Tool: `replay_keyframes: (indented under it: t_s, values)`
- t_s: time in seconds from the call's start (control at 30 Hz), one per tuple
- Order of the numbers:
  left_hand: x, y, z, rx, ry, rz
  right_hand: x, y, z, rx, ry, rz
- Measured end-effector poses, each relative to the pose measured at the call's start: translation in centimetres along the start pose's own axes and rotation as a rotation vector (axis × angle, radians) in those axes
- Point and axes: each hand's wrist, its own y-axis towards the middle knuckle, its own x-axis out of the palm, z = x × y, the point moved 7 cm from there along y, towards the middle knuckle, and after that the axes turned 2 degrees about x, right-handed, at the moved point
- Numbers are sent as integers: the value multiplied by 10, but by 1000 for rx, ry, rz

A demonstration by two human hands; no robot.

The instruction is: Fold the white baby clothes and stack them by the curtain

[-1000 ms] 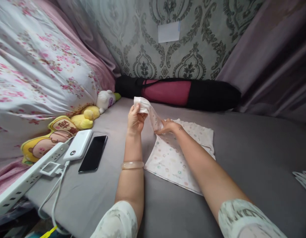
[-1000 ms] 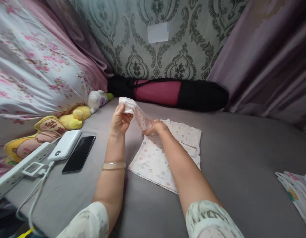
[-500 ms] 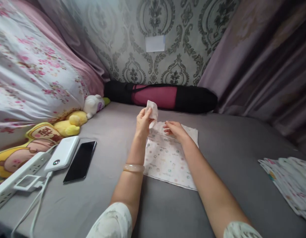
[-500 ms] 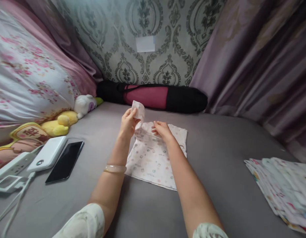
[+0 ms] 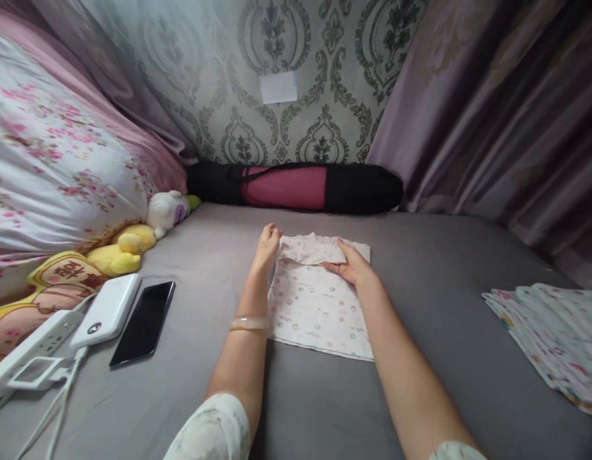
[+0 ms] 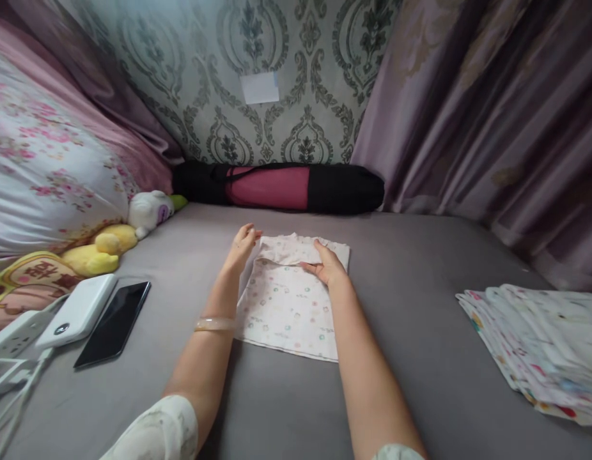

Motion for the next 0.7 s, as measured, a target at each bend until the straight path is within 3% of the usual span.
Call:
replay_keyframes:
  t_s: [0.07,0.23,0.37,0.53,0.7]
  values:
    - [2,1,-9,24,138,-8,-3,0,-4,-53,-56,37]
    - [31,-5,-25,90,310,-199,-17,-2,-14,-127,-215,144]
    - [46,-12,-31,172,515,-269,-32,0,-22,-162,-511,276]
    - [52,-16,-35,268,779,-319,-46,-5,-34,-266,-1025,466]
    - [52,-18,-41,253,858,-330,-42,-24,-36,-283,-1263,540]
